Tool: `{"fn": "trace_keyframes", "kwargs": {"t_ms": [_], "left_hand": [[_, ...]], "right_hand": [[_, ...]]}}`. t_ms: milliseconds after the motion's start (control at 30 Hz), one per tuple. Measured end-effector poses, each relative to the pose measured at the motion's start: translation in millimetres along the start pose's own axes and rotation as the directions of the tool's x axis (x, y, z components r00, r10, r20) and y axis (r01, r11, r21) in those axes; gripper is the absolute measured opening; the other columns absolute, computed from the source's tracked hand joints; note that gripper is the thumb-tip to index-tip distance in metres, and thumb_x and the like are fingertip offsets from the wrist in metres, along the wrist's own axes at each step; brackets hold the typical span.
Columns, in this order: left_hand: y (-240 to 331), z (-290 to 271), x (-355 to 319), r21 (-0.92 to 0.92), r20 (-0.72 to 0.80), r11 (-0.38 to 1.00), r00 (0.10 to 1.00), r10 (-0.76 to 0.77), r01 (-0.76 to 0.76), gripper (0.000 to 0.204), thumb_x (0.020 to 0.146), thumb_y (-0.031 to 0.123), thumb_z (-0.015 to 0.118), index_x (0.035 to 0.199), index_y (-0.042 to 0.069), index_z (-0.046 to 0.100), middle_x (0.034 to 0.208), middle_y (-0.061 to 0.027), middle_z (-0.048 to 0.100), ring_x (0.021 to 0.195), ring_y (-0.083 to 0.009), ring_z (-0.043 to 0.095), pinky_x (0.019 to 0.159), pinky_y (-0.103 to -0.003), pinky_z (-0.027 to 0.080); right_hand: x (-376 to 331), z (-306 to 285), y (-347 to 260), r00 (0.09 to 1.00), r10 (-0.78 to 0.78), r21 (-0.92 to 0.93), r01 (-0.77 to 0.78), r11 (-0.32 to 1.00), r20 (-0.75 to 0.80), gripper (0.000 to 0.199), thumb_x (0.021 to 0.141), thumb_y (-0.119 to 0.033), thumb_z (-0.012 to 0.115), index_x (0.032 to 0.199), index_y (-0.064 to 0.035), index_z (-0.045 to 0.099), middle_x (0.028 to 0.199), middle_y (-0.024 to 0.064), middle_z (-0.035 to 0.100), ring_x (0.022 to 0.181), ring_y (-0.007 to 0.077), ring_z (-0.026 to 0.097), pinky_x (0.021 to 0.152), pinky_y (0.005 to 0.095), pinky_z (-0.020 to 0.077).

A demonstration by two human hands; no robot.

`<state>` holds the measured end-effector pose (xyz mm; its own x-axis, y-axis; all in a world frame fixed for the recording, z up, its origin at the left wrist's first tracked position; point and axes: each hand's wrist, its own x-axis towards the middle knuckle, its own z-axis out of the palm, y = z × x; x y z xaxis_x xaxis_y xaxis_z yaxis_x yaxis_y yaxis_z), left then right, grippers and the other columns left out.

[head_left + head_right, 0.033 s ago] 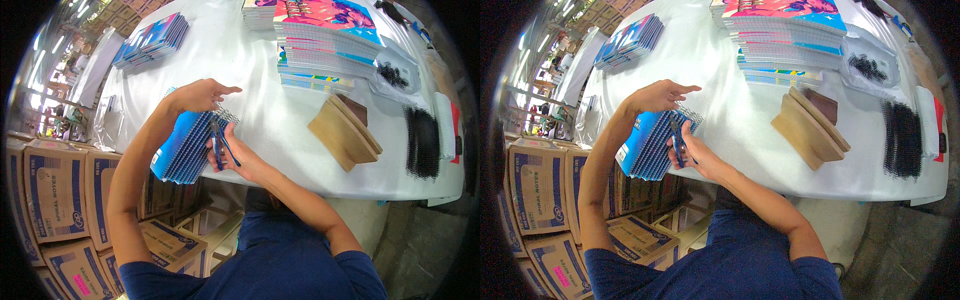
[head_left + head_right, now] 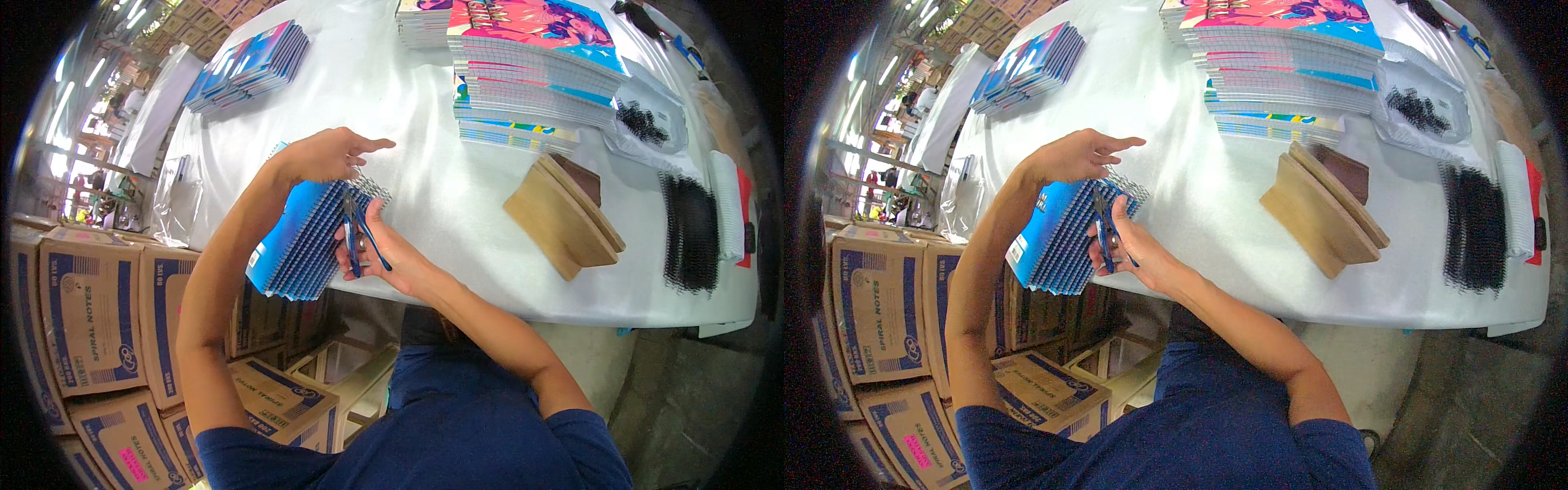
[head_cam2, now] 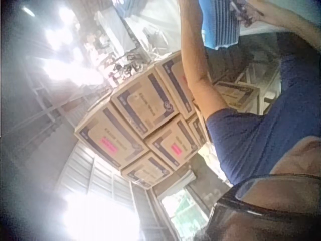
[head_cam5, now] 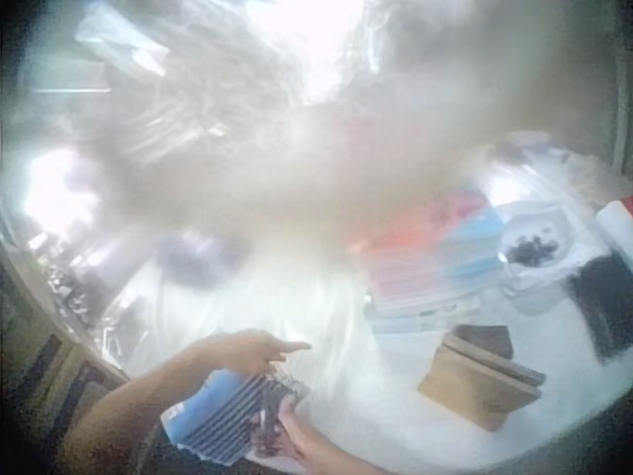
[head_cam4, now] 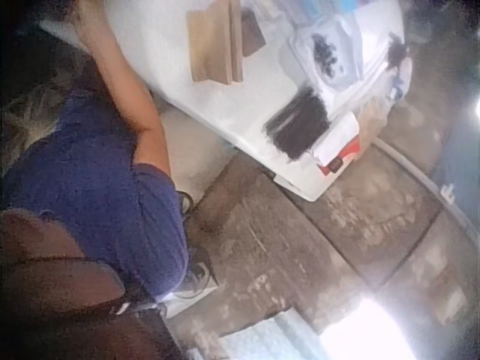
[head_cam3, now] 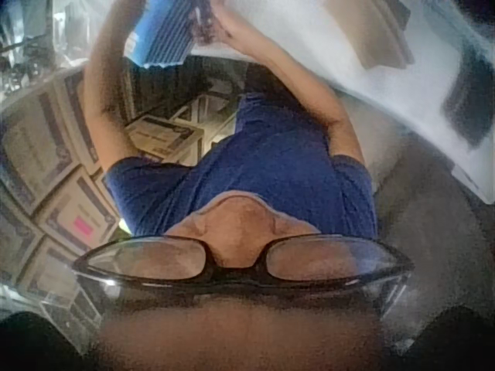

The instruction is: The person uses pliers to trim the metal spirals on a stack of notebooks and then places individual notebooks onto a wooden stand to manually adjust the binding.

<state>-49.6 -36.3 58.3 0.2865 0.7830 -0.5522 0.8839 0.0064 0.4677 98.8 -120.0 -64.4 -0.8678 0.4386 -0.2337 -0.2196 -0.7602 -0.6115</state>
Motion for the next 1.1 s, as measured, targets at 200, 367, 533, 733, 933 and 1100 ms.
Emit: {"fn": "trace_keyframes", "kwargs": {"t_ms": [200,367,533,733,933,1100], "left_hand": [[-41.0,2.2,12.3,-0.088,-0.085,0.963,0.965,0.247,-0.254,0.068,0.078,-0.004,0.053,0.141,0.021,0.049,0.127,-0.0227,0.059,0.115,-0.0311,0.06,0.099,-0.038,0.046],[-45.0,4.3,14.6,-0.128,-0.119,0.953,0.958,0.261,-0.275,0.067,0.078,-0.002,0.054,0.141,0.021,0.049,0.127,-0.0241,0.059,0.116,-0.0321,0.06,0.099,-0.039,0.046],[-46.2,6.7,14.1,-0.058,-0.115,0.979,0.976,0.187,-0.194,0.069,0.077,-0.003,0.056,0.14,0.023,0.049,0.125,-0.0234,0.06,0.112,-0.0296,0.063,0.098,-0.037,0.048],[-30.7,5.3,14.5,-0.006,-0.087,0.989,0.985,0.148,-0.149,0.069,0.076,-0.005,0.058,0.14,0.02,0.049,0.131,-0.0165,0.057,0.115,-0.0267,0.06,0.1,-0.037,0.048],[-24.3,4.7,14.3,-0.029,-0.05,0.993,0.992,0.112,-0.113,0.07,0.076,-0.013,0.049,0.14,0.013,0.048,0.141,-0.0106,0.05,0.127,-0.0252,0.05,0.105,-0.039,0.045],[-20.1,2.1,14.9,-0.062,-0.02,0.99,0.992,0.125,-0.126,0.068,0.077,-0.014,0.046,0.14,0.012,0.048,0.143,-0.0095,0.049,0.13,-0.0267,0.048,0.105,-0.04,0.045]], "right_hand": [[11.1,1.0,-4.2,1.0,0.014,0.034,-0.014,0.999,0.024,0.083,0.083,-0.082,0.025,0.105,-0.0076,0.054,0.081,0.0076,0.06,0.076,0.0199,0.061,0.076,0.043,0.0529],[12.7,-1.2,-2.5,0.997,0.058,0.075,-0.062,0.995,0.057,0.081,0.083,-0.081,0.026,0.102,-0.0077,0.055,0.081,0.0081,0.06,0.076,0.0203,0.062,0.074,0.0423,0.0535],[14.9,2.1,-4.7,0.998,0.061,0.095,-0.064,0.993,0.034,0.078,0.085,-0.079,0.023,0.101,-0.0086,0.053,0.081,0.0073,0.057,0.074,0.0199,0.057,0.069,0.0371,0.0502],[37.8,-33.1,12.9,0.908,0.031,0.321,-0.179,0.93,0.418,0.078,0.083,-0.081,0.029,0.095,-0.0083,0.054,0.077,0.006,0.055,0.069,0.0189,0.054,0.064,0.0343,0.0473],[7.5,5.1,9.5,0.999,0.014,0.048,-0.012,0.999,-0.036,0.082,0.084,-0.081,0.025,0.097,-0.0064,0.056,0.08,0.0073,0.057,0.073,0.0203,0.058,0.068,0.0362,0.0489],[10.0,-0.2,1.5,0.999,0.005,0.082,-0.003,0.997,-0.035,0.083,0.085,-0.08,0.022,0.1,-0.0057,0.057,0.083,0.0086,0.059,0.076,0.0214,0.06,0.07,0.0379,0.0501]]}}
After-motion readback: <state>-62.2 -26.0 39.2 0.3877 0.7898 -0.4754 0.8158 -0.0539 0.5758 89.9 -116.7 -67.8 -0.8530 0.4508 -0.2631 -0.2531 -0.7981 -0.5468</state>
